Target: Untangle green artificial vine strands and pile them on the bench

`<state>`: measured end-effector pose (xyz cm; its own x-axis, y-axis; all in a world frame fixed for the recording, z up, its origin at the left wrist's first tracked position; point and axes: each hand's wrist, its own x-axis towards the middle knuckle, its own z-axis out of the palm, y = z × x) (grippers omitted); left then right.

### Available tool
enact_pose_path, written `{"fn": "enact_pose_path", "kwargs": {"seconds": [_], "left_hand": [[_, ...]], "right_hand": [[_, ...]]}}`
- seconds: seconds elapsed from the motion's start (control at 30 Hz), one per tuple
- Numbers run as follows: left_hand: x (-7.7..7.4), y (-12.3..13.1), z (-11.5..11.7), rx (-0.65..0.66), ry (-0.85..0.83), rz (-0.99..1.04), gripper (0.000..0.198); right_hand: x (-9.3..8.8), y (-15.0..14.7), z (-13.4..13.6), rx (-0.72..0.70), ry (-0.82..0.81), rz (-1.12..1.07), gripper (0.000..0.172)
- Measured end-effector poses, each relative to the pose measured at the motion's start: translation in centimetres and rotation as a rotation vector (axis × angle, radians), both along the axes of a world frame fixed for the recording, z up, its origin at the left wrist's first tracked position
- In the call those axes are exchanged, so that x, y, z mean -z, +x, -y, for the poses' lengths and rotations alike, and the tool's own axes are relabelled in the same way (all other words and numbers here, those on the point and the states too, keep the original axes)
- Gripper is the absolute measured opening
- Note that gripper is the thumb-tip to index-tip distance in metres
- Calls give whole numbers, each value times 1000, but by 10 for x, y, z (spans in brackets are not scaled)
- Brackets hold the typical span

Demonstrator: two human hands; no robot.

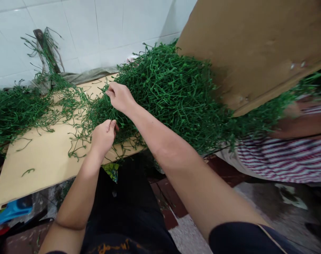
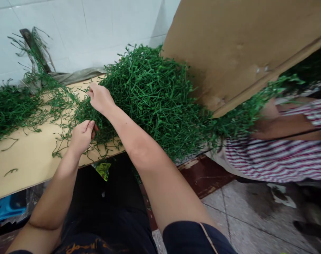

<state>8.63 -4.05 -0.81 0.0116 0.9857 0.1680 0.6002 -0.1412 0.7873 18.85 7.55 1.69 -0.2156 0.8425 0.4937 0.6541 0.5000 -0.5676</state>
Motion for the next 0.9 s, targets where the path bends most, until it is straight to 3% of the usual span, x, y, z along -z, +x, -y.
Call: {"fn": "enact_pose_path", "kwargs": {"seconds": [0.07,0.17,0.23,0.4,0.5,0.57,0.73,0.9], "left_hand": [[-2,4,17,16,-41,26,36],[-4,5,41,200,-125,53,39],[-2,1,44,254,-158,61,40],[8,-15,5,21,29,-100,31],[9,-16,-19,-84,146,-102,71],[7,-12,-28,-77,213,-54,77],[-1,3,-37,104,145,59,30],[0,12,-32,81,132,167,36]], "right_hand": [[-1,5,-10,80,-30,-1,11],[-8,24,-24,272,-87,-37,12],[-16,34,-28,277,-56,-59,15],[-28,27,-14,17,26,-30,18],[-29,19,-3,-31,-18,-33,22],[-28,17,2,-66,-64,-40,24],[-24,16,3,-137,-108,-72,26],[-13,6,-10,-34,-31,-71,28]]}}
